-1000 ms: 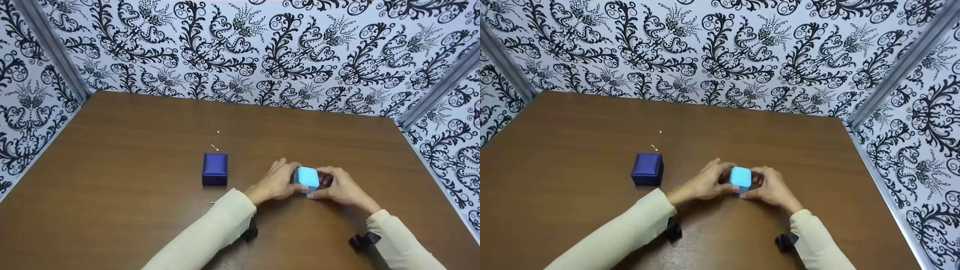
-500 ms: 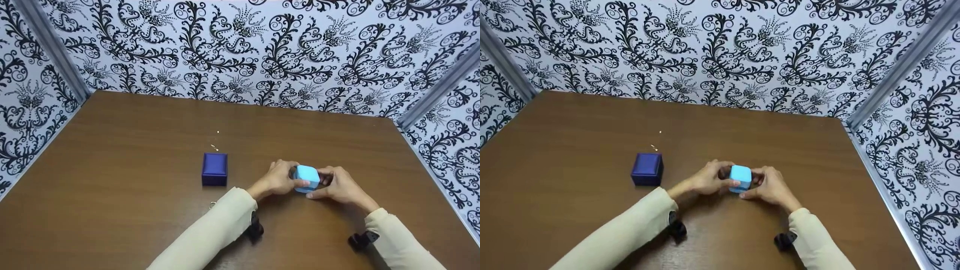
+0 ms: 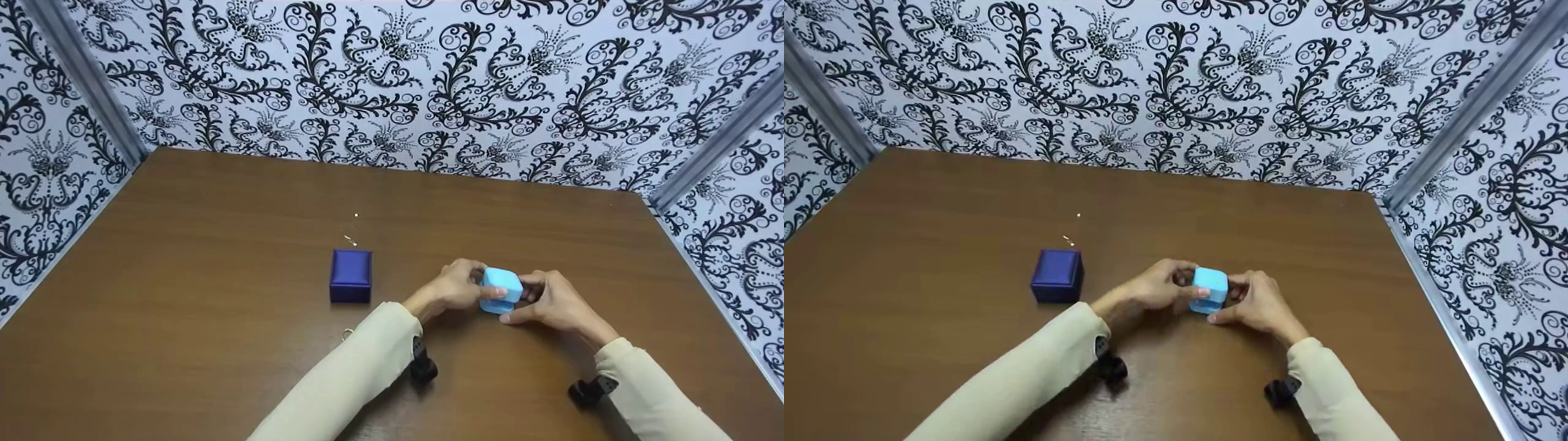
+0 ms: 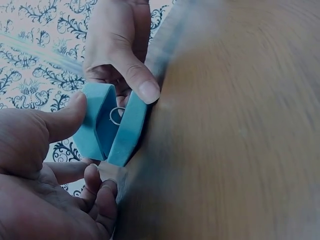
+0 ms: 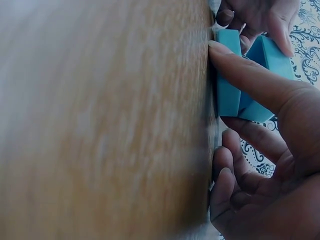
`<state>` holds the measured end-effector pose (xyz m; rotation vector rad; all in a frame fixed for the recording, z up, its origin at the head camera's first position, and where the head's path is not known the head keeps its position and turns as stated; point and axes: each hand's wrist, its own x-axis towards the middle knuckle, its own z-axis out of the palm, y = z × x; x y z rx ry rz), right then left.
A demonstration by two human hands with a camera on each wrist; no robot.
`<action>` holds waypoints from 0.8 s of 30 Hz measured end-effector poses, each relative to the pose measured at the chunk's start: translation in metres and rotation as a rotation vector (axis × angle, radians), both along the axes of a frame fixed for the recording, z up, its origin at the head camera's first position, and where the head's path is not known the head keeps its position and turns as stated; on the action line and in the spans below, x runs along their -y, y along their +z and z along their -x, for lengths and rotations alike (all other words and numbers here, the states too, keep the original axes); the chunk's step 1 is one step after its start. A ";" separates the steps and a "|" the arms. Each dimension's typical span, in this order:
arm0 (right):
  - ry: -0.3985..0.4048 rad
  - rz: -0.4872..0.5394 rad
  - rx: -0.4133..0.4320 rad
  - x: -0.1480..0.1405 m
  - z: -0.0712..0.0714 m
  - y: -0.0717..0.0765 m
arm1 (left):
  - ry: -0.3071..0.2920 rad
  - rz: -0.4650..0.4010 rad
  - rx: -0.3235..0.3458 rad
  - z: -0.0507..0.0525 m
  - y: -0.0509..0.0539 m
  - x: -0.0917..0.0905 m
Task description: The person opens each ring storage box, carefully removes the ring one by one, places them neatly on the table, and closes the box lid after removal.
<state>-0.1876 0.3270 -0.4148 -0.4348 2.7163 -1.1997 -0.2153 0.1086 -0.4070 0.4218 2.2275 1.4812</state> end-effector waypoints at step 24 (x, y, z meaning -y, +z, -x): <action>-0.059 -0.066 -0.029 -0.001 0.002 -0.003 | 0.126 -0.076 0.257 0.009 0.008 -0.005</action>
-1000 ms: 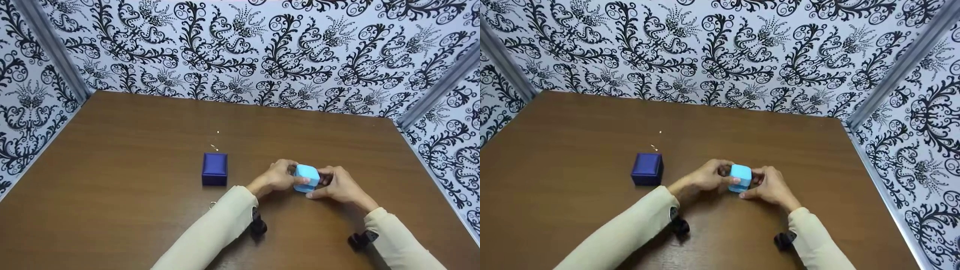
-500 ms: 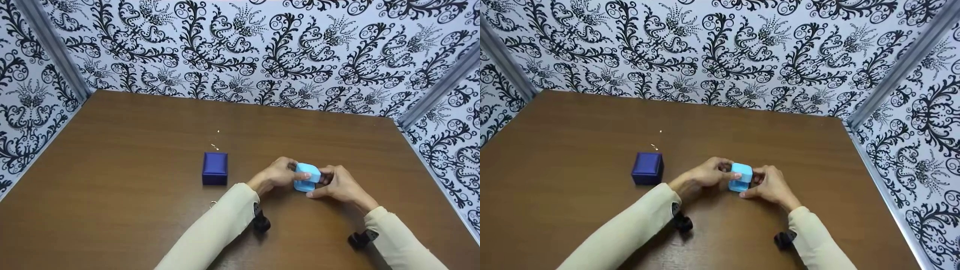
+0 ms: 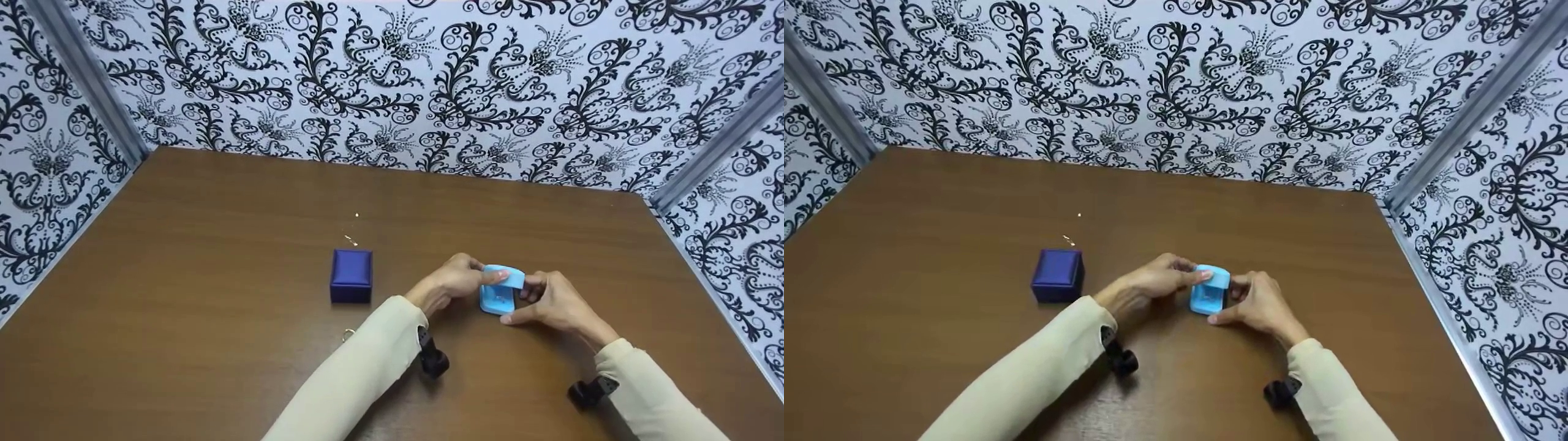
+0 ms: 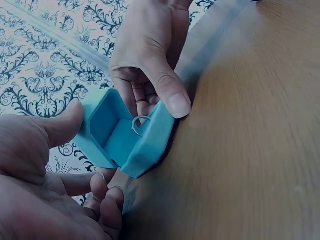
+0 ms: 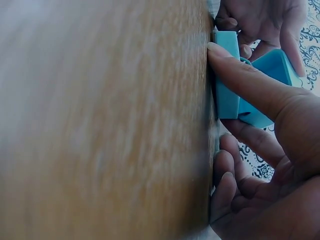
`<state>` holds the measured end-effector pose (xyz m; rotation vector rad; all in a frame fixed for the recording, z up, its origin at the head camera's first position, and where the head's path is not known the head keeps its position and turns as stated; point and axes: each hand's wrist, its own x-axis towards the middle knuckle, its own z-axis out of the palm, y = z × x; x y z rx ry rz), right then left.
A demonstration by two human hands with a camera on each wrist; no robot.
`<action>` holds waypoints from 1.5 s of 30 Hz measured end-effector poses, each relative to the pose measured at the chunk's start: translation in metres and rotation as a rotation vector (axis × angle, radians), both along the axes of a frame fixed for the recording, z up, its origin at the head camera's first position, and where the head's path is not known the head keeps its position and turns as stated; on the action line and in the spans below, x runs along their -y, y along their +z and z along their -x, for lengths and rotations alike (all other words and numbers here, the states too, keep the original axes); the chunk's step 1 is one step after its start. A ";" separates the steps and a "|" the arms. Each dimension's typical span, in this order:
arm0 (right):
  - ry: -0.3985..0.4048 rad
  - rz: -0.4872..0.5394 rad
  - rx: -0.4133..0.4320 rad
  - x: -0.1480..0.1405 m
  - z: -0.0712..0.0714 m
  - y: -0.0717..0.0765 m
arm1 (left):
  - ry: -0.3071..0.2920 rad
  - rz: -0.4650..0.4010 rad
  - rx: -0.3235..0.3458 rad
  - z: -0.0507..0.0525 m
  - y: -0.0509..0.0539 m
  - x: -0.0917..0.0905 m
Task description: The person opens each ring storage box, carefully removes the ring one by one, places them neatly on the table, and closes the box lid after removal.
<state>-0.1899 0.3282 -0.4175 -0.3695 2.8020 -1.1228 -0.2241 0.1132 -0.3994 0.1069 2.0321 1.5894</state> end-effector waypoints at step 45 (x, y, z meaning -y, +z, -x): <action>0.000 0.022 0.018 0.000 0.000 -0.001 | 0.063 0.027 -0.359 -0.028 -0.007 0.013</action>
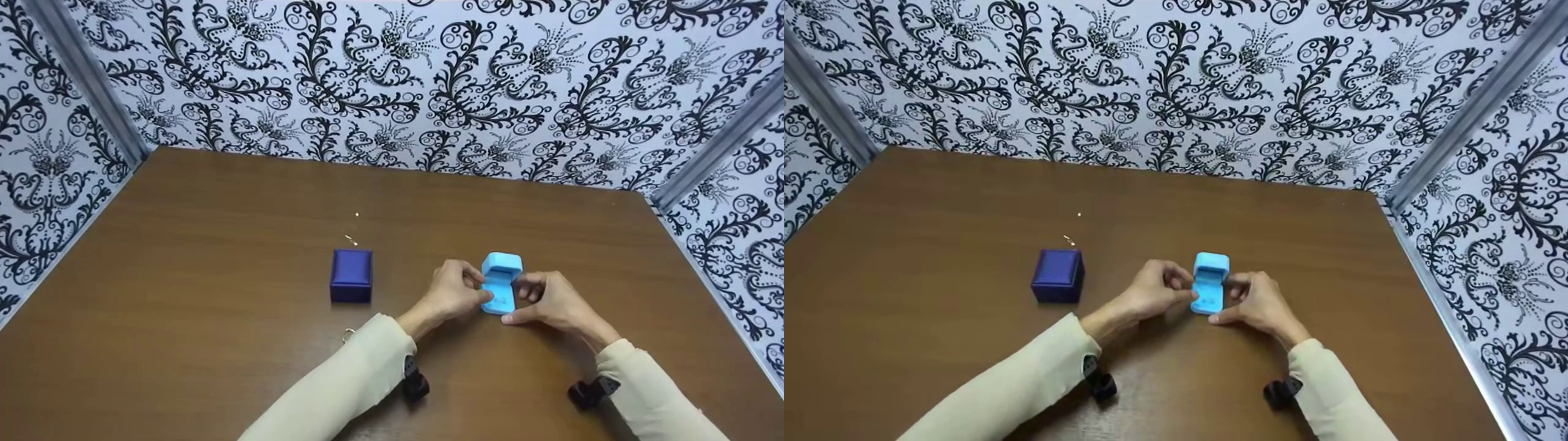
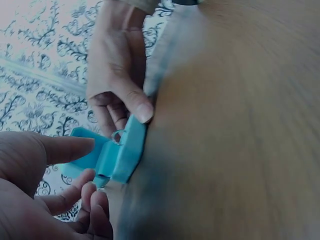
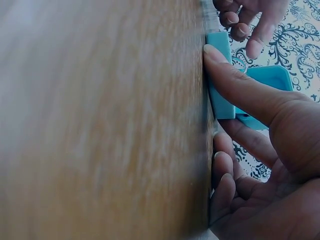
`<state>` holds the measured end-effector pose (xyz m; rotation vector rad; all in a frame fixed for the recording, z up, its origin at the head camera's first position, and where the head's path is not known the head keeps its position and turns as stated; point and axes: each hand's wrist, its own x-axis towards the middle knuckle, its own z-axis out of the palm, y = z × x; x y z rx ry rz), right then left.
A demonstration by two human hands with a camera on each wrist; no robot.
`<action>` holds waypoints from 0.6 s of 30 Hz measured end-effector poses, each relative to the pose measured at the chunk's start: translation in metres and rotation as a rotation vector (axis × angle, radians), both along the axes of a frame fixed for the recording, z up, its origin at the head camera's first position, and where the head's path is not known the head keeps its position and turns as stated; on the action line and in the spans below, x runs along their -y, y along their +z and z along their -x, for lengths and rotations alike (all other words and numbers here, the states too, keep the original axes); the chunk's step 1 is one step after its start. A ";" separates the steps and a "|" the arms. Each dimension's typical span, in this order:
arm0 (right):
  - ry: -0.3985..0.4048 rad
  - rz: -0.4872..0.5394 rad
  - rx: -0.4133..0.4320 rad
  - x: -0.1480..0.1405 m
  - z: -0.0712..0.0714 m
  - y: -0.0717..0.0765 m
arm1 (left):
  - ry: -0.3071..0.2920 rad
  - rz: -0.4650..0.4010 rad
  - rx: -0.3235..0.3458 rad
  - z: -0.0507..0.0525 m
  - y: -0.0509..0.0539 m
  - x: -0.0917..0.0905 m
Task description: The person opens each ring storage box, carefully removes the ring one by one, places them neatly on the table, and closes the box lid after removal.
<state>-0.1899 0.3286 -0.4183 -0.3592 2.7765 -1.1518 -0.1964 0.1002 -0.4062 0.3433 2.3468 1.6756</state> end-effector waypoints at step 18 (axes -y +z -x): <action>-0.007 0.014 0.000 0.000 0.000 -0.001 | 0.012 0.168 -0.147 -0.006 -0.007 -0.022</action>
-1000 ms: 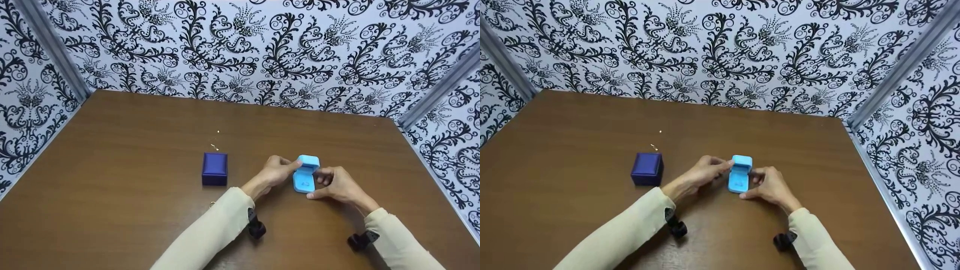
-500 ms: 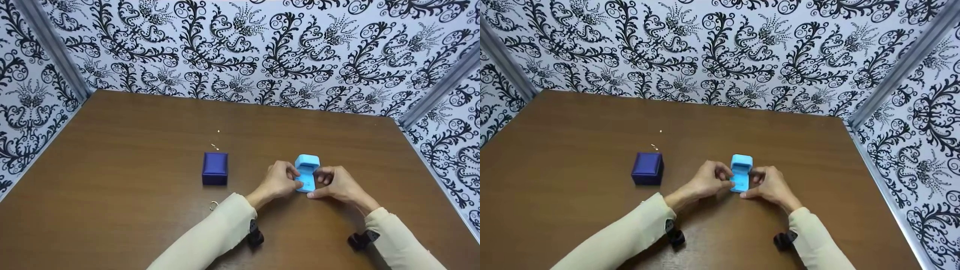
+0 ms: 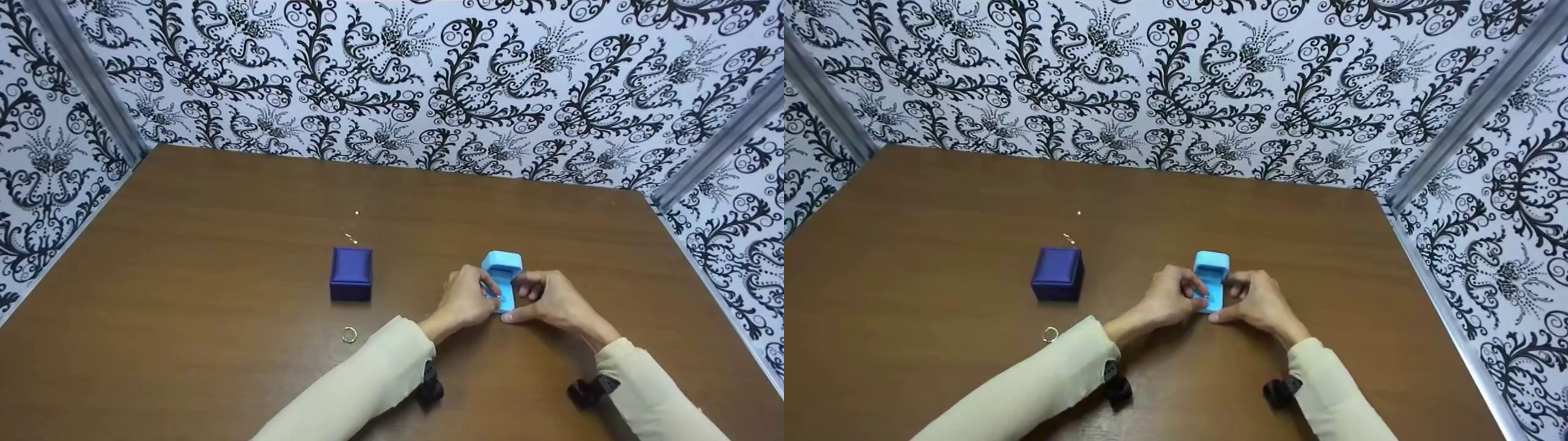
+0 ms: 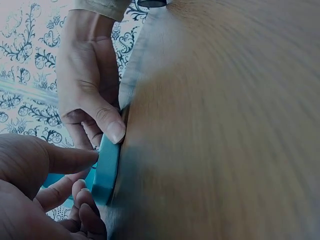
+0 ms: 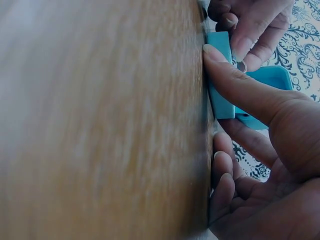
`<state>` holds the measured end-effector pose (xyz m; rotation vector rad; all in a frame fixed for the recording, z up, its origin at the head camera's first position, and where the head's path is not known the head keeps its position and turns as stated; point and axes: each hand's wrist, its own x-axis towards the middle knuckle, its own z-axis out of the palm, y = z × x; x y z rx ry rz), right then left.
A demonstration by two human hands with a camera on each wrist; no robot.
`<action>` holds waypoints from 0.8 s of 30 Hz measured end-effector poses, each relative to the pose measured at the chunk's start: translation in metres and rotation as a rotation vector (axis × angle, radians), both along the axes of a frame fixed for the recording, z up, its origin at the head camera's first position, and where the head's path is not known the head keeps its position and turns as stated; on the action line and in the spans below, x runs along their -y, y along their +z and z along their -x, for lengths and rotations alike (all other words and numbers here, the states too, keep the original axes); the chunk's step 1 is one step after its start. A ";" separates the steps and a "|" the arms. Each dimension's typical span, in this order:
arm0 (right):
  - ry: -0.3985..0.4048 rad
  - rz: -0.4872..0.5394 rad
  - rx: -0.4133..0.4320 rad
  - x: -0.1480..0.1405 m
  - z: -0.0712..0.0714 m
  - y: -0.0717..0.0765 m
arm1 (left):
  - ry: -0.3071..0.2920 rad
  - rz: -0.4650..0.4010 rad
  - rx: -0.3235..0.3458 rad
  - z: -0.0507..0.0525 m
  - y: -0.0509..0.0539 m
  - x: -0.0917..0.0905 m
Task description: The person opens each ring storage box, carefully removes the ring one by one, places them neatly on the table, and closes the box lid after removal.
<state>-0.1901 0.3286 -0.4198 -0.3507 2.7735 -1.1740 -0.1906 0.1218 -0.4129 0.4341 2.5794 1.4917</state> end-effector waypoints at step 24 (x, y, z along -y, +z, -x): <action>0.011 0.004 -0.013 0.000 0.000 0.001 | -0.055 -0.033 0.070 -0.005 0.009 0.000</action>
